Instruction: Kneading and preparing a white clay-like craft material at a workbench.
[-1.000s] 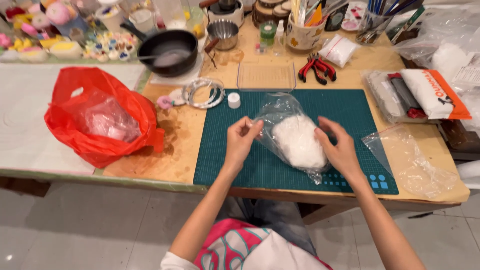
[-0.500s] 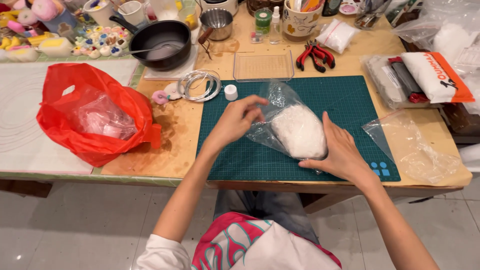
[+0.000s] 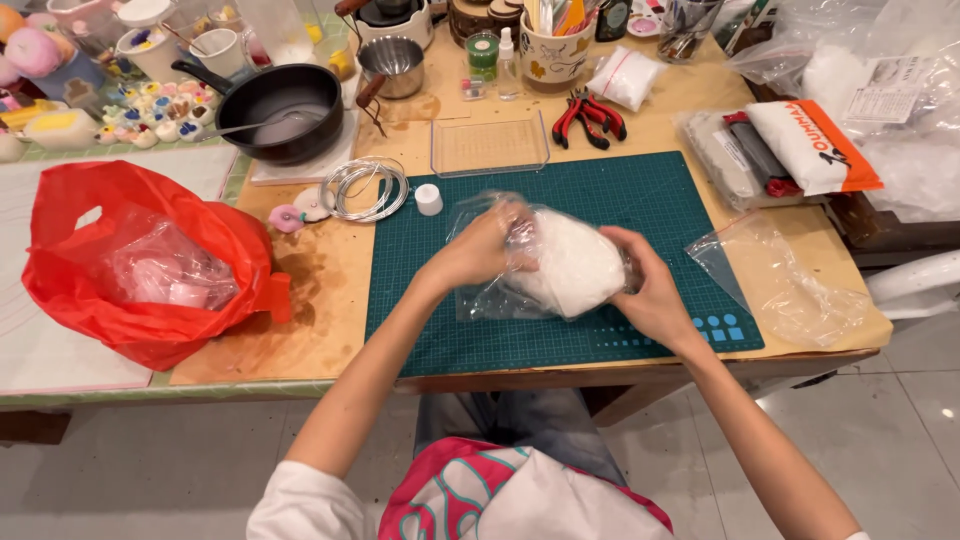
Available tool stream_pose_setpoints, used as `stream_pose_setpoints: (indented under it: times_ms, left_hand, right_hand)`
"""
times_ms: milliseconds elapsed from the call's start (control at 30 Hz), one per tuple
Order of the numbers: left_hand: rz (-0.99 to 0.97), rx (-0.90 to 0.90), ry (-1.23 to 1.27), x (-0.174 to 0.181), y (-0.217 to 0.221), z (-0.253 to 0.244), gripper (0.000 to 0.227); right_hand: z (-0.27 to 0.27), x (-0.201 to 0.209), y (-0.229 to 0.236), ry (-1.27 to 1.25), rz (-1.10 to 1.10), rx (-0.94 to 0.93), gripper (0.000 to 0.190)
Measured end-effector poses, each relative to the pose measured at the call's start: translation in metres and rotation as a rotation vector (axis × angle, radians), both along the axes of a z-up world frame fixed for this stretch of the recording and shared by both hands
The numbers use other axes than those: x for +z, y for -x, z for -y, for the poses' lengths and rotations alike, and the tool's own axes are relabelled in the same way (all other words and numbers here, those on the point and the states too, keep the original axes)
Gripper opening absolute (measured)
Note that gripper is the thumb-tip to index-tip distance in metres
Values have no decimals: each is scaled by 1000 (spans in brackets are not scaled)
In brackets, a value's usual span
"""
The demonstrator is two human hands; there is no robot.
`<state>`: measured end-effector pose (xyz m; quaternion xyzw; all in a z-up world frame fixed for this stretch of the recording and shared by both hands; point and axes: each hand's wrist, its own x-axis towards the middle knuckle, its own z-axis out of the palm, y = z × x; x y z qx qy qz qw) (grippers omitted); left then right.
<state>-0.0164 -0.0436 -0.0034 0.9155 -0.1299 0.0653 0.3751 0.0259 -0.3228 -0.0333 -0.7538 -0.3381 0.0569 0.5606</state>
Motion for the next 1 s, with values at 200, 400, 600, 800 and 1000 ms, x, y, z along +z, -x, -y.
stream_pose_setpoints:
  times_ms: [200,400,600,800,1000]
  left_hand:
    - [-90,131,390,-40,25,-14,83]
    - [-174,205,682,-35,38,-2,89]
    - [-53,186,648,-19,48,12,78]
    - [220,93,481,-9,58,19,76]
    - [283,35,330,8,61,25,66]
  right_hand:
    - [-20,20,-8,-250,-107,187,75]
    - [-28,30,-13,-162,-139,230,69]
    - [-7,29,-18,258,156,126,62]
    - [4,-20,-54,49,101,212,46]
    - [3,-18,-63,107,136,281,41]
